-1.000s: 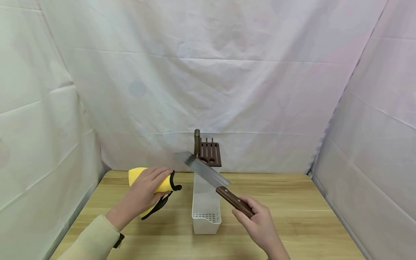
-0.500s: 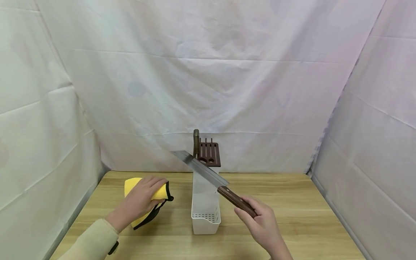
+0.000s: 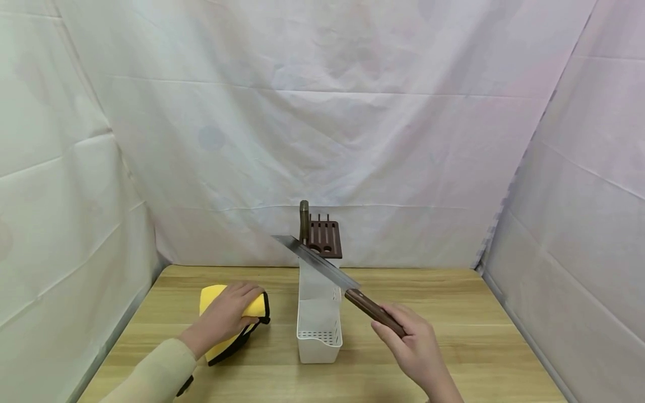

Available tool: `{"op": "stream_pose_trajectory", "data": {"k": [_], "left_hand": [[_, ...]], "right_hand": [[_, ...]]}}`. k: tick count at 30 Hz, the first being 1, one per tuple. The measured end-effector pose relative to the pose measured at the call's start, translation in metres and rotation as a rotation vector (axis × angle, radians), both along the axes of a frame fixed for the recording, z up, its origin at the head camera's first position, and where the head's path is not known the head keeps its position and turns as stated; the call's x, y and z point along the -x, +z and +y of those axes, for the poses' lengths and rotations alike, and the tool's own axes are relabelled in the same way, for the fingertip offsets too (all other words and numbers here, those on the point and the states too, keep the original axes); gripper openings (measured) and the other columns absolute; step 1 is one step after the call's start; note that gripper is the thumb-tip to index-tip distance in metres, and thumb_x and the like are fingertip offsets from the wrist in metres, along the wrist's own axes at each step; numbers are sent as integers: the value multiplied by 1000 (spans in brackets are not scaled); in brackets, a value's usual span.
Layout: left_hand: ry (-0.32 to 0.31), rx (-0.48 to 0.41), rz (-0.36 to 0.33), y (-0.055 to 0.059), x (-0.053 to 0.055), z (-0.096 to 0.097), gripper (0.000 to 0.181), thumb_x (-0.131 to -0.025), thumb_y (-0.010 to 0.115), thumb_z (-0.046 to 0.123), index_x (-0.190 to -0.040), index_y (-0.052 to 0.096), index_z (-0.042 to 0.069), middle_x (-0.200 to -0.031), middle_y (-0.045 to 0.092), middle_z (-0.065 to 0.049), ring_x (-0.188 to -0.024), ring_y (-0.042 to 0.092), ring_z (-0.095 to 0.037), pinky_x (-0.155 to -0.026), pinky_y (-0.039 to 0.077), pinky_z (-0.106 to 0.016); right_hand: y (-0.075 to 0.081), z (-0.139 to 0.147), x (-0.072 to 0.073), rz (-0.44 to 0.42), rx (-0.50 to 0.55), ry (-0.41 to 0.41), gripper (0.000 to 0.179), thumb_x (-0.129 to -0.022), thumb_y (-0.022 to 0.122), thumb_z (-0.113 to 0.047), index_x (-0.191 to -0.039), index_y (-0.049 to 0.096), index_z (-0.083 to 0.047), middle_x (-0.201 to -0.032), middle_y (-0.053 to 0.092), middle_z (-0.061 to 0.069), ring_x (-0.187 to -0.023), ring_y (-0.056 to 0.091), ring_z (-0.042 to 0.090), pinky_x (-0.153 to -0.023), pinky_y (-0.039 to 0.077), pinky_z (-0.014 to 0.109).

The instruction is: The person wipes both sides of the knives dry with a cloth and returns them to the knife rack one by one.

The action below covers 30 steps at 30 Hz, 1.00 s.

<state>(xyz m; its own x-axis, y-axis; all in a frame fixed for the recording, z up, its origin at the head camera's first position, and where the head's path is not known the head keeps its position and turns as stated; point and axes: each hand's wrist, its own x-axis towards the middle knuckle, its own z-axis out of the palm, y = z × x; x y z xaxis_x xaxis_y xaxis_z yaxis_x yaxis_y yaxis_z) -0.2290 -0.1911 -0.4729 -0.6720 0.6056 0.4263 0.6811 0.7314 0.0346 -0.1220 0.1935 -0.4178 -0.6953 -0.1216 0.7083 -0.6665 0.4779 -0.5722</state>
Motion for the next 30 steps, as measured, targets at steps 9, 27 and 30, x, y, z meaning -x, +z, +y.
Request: {"op": "stream_pose_trajectory", "data": {"k": [9,27,30], "left_hand": [[26,37,-113,-7,2,8,64,-77,93,20,-131,65,-1,-127,68,-15,-119,63,-36,-104,51,-53],[61,89,-173,-24,16,7,74,-84,87,35,-139,57,-5,-132,64,-20,-123,59,-40,-107,48,-57],[64,75,-183,-24,16,7,75,-85,87,36,-139,56,-5,-133,63,-20,-123,59,-40,-105,48,-58]], "right_hand": [[-3,13,-2,9,23,19,33,-84,76,12,-111,76,-7,-89,69,1,-61,49,3,-48,40,15],[-3,28,-5,-11,63,-41,31,-83,75,14,-108,76,-5,-87,67,2,-63,52,5,-49,42,17],[-3,29,-6,-12,70,-51,31,-83,75,14,-109,76,-4,-87,68,4,-64,53,6,-50,42,18]]}}
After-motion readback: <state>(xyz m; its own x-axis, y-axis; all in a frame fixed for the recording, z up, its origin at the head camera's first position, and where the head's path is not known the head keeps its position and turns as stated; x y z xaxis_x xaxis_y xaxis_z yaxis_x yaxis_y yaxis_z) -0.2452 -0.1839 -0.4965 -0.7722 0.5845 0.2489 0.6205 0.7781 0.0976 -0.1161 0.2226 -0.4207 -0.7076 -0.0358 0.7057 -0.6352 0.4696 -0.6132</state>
